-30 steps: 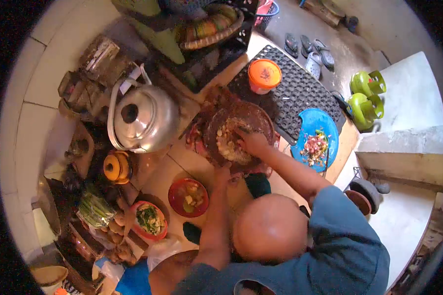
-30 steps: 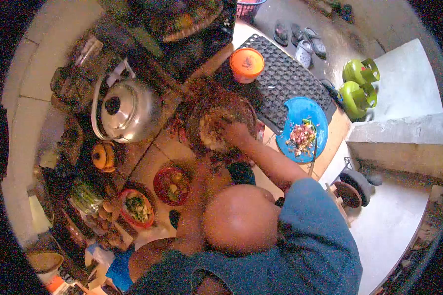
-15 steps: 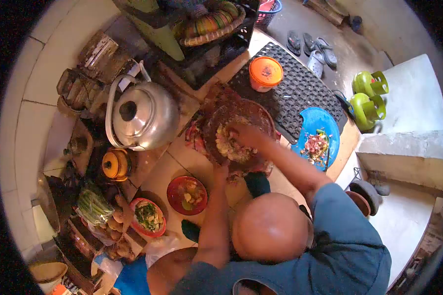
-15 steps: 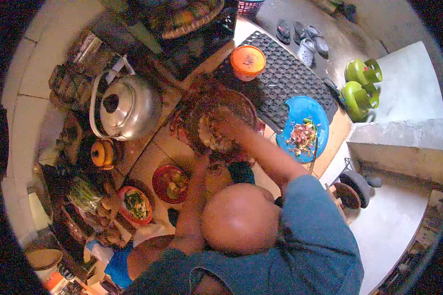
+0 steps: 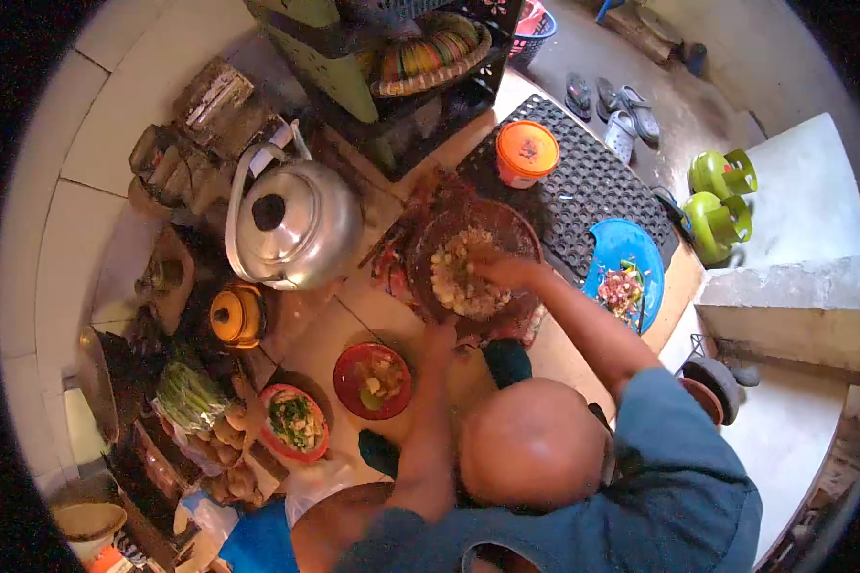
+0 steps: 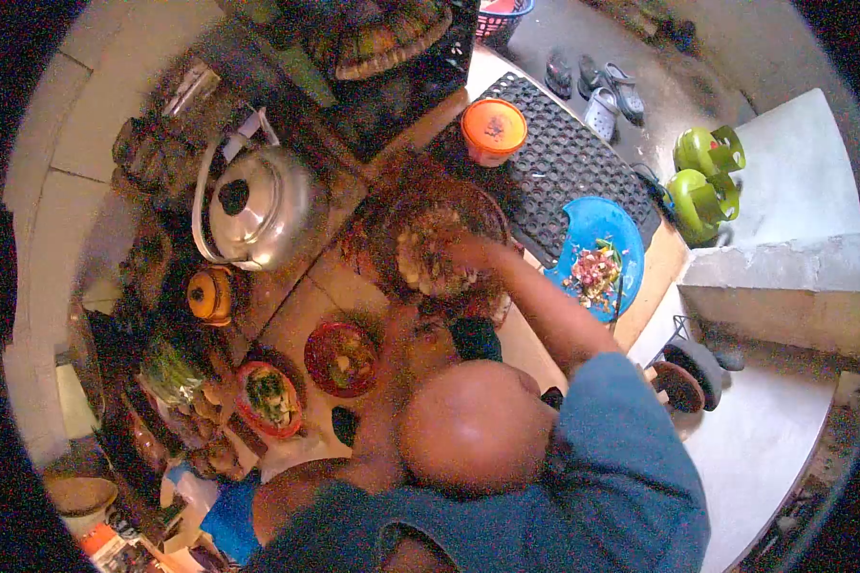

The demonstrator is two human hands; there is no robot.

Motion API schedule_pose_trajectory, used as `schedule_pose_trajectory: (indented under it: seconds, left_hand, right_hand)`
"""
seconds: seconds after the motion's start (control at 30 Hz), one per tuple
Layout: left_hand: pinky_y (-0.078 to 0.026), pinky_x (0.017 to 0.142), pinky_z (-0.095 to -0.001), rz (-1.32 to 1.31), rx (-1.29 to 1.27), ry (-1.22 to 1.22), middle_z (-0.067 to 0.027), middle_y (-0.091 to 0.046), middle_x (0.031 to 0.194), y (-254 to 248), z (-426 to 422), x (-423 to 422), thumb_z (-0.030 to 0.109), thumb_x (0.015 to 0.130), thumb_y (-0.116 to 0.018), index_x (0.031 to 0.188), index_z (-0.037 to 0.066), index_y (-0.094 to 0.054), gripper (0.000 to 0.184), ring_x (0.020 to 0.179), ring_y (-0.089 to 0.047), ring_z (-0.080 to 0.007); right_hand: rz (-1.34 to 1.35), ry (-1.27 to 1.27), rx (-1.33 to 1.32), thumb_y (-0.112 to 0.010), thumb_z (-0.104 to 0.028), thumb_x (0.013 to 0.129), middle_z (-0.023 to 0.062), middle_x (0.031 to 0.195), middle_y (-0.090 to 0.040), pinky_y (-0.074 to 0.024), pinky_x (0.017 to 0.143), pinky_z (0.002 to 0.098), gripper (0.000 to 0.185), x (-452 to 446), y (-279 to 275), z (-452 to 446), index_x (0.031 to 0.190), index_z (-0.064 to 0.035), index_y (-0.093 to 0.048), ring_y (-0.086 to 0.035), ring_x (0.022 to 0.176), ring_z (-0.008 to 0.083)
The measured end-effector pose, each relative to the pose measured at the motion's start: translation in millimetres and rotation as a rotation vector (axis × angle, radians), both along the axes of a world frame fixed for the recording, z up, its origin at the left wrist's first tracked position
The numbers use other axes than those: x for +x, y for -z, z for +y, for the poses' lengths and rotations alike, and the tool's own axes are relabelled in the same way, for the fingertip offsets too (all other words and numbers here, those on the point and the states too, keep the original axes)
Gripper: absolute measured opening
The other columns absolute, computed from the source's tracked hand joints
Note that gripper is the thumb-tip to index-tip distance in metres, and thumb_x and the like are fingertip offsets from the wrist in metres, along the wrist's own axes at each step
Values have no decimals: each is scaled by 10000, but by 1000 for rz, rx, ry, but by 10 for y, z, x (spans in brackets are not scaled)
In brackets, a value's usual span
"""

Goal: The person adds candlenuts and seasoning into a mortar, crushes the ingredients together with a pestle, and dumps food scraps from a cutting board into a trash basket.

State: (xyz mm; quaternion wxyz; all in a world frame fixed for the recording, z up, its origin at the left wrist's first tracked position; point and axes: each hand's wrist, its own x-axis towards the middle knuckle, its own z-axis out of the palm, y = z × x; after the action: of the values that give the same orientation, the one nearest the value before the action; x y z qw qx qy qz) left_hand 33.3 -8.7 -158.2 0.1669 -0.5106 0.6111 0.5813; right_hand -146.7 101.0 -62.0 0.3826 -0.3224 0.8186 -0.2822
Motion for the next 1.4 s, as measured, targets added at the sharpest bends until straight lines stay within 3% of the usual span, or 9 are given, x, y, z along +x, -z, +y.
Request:
schedule_pose_trajectory:
  seconds: [0.1, 0.27, 0.4, 0.5, 0.67, 0.9, 1.1, 1.23, 1.4]
  left_hand:
    - [-532, 606, -454, 118, 204, -77, -211, -591, 1089, -249, 8, -10, 346, 879, -550, 1312, 58, -439, 532, 876, -615, -353]
    - [-532, 523, -429, 64, 365, -95, -204, -633, 985, 328, 140, 167, 358, 913, -512, 1345, 79, -360, 536, 793, -641, -305]
    - [-525, 471, -409, 217, 149, -259, -196, -635, 989, 170, 219, -13, 341, 927, -500, 1385, 94, -260, 573, 722, -652, -280]
    - [-529, 474, -395, 141, 341, -186, -199, -591, 1099, -511, 78, -14, 314, 921, -517, 1394, 92, -233, 595, 730, -654, -284]
    - [-520, 483, -423, 38, 337, -89, -235, -559, 1152, -422, 46, -25, 315, 901, -544, 1357, 63, -313, 570, 770, -657, -291]
    - [-499, 472, -428, 152, 151, -115, -221, -561, 1112, -179, 36, -20, 322, 901, -538, 1328, 57, -352, 536, 782, -657, -283]
    - [-481, 462, -431, 177, 18, -30, -209, -563, 1077, -249, 38, 21, 328, 902, -533, 1303, 51, -385, 510, 791, -657, -276]
    - [-477, 466, -387, 177, 282, -206, -173, -556, 1089, -1155, 56, 16, 342, 910, -514, 1369, 109, -295, 559, 809, -654, -274]
    - [-443, 416, -356, 143, 298, -234, -158, -540, 1147, -617, 140, -25, 309, 923, -492, 1398, 147, -227, 567, 728, -654, -253]
  right_hand:
    - [1148, -119, -32, -459, -425, 916, 244, 1306, -470, -456, 904, 455, 537, 711, -202, 107, 1397, -204, -367, -543, 1120, 364]
    - [-224, 68, 303, -489, -401, 902, 218, 1420, -347, -373, 1001, 463, 548, -157, 326, -169, 1390, -176, -382, -430, 1243, 384]
    - [328, -93, -232, -496, -388, 898, 220, 1395, -384, -387, 980, 484, 526, 401, 110, 242, 1382, -206, -399, -476, 1202, 377]
    - [742, 9, 64, -475, -385, 906, 224, 1380, -401, -414, 946, 491, 510, 724, 11, 150, 1376, -197, -415, -500, 1171, 379]
    - [-208, -56, 226, -485, -402, 892, 236, 1353, -423, -452, 893, 472, 540, -550, -327, -286, 1391, -216, -394, -543, 1079, 420]
    - [729, 161, -17, -525, -421, 869, 240, 1136, -579, -500, 814, 444, 535, 440, 247, -164, 1323, -146, -466, -616, 906, 408]
    - [-43, -93, 113, -521, -375, 870, 245, 1126, -581, -492, 835, 431, 465, -542, 21, -32, 1280, -157, -507, -603, 989, 372]
    - [939, 16, 177, -512, -373, 875, 231, 1167, -566, -492, 831, 441, 449, 342, 411, 424, 1267, -153, -522, -589, 1046, 343]
    - [26, -24, 325, -500, -370, 884, 211, 1319, -461, -501, 767, 497, 486, -17, -47, -162, 1321, -159, -472, -525, 1151, 334]
